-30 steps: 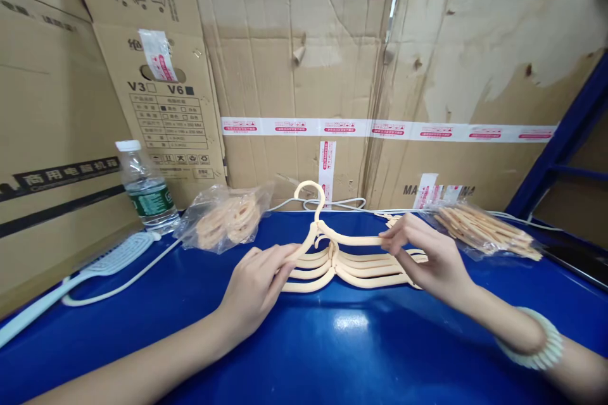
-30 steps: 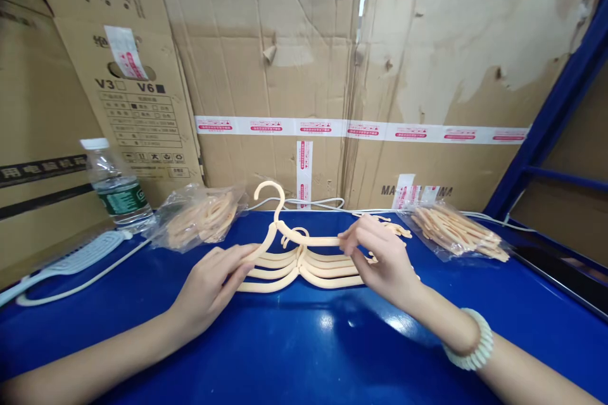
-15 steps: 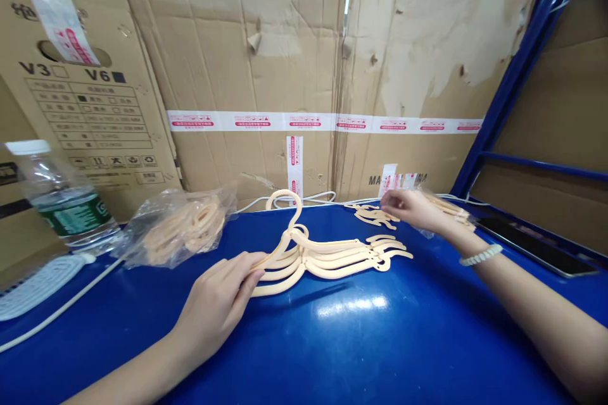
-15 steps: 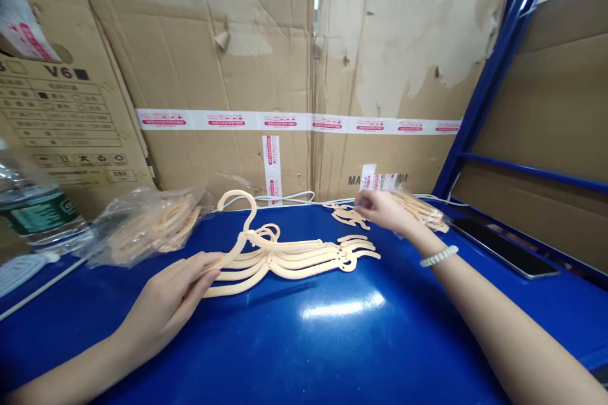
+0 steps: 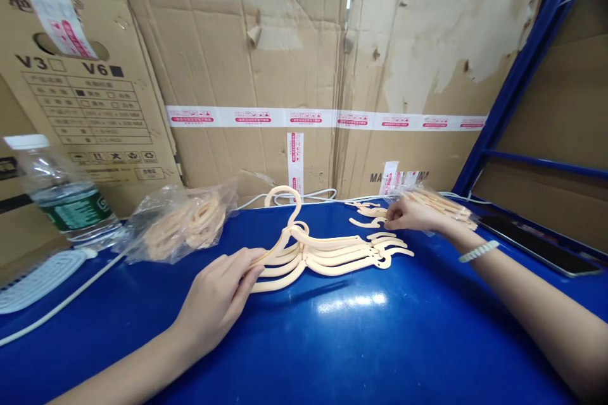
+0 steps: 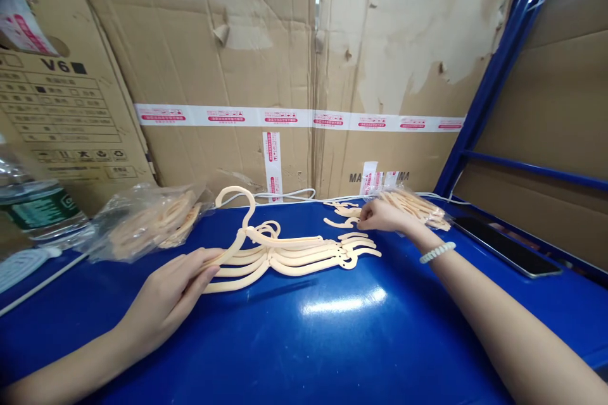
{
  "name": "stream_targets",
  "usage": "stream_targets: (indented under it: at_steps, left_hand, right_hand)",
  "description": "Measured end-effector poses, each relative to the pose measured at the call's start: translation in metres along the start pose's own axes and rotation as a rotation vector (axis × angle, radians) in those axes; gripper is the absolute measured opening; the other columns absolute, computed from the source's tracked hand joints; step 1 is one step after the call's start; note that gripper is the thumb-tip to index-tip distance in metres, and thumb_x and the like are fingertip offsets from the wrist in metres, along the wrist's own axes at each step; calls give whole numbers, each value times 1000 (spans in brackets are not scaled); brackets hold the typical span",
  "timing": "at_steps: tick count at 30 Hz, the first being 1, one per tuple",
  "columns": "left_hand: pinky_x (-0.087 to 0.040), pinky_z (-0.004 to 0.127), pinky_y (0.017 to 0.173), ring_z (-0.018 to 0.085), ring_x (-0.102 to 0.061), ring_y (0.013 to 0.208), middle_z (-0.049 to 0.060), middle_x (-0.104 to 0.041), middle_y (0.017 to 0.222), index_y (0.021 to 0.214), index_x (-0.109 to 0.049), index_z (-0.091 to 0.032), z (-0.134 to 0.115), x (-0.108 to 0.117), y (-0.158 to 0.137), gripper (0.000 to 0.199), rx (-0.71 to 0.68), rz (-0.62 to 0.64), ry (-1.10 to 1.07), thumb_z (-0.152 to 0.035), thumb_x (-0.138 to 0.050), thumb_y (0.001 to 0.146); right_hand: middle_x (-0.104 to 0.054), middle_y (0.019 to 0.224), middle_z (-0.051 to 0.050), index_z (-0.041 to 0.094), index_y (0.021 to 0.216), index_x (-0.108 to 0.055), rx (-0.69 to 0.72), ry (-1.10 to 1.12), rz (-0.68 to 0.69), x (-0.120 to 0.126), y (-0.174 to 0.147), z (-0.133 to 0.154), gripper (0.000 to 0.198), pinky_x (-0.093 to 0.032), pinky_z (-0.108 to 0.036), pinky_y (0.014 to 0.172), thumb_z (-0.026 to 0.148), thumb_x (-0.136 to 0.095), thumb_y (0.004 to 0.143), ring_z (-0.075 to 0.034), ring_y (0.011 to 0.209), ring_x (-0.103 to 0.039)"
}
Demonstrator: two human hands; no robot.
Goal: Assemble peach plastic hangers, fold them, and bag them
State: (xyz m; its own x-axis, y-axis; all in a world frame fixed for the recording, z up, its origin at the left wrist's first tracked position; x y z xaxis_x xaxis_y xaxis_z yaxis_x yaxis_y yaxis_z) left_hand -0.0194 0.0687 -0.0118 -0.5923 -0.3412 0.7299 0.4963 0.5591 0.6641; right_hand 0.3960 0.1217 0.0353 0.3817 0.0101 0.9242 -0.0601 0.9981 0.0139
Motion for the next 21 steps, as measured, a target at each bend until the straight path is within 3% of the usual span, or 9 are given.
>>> stream_targets:
  at_steps: [5,8,12,17,21]
  left_hand:
    - [-44,27,67,17,-60,72,1,-69,95,115,-56,-23,-2,0,1,22,13,1,-7,-29,-39,102]
    - [-44,27,67,16,-60,73,1,-69,96,115,-55,-23,-4,3,2,22,5,4,-8,-27,-39,102]
    - [-44,27,66,16,-62,73,1,-70,94,111,-57,-21,-8,6,4,22,-3,8,-1,-25,-37,101]
    - [-45,27,64,16,-62,69,2,-71,91,109,-58,-21,-10,8,5,24,-4,-10,26,-23,-36,101]
    - [-45,27,64,17,-63,71,2,-71,91,108,-59,-20,-11,9,5,22,-20,-27,33,-23,-38,100]
  right_hand:
    - [-55,64,1,19,74,-63,94,248,51,9,-11,14,31,-36,-25,51,50,-66,72,-13,57,-47]
    - [-48,62,3,18,71,-60,87,658,53,5,-13,23,33,-32,-22,48,46,-77,66,-9,54,-40]
    - [-42,57,6,17,63,-52,95,1127,199,-5,-20,45,39,-30,-18,46,37,-85,60,-5,50,-36]
    - [-57,64,2,17,77,-57,87,1238,284,-17,-31,71,32,-38,-17,49,28,-84,65,-7,55,-50]
    - [-60,67,-1,17,75,-58,135,1224,332,-21,-35,80,29,-38,-19,48,29,-83,67,-10,60,-53]
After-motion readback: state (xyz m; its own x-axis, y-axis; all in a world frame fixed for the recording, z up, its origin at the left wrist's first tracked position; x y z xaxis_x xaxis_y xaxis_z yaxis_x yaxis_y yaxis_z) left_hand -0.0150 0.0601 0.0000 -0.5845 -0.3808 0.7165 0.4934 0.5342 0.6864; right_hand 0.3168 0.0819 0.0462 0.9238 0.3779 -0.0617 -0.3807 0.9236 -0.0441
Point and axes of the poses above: each hand's wrist, its own y-axis towards the middle knuckle, its own x-axis out of the back of the hand, z = x × y, the point moved 1 cm from there along y, towards the middle knuckle
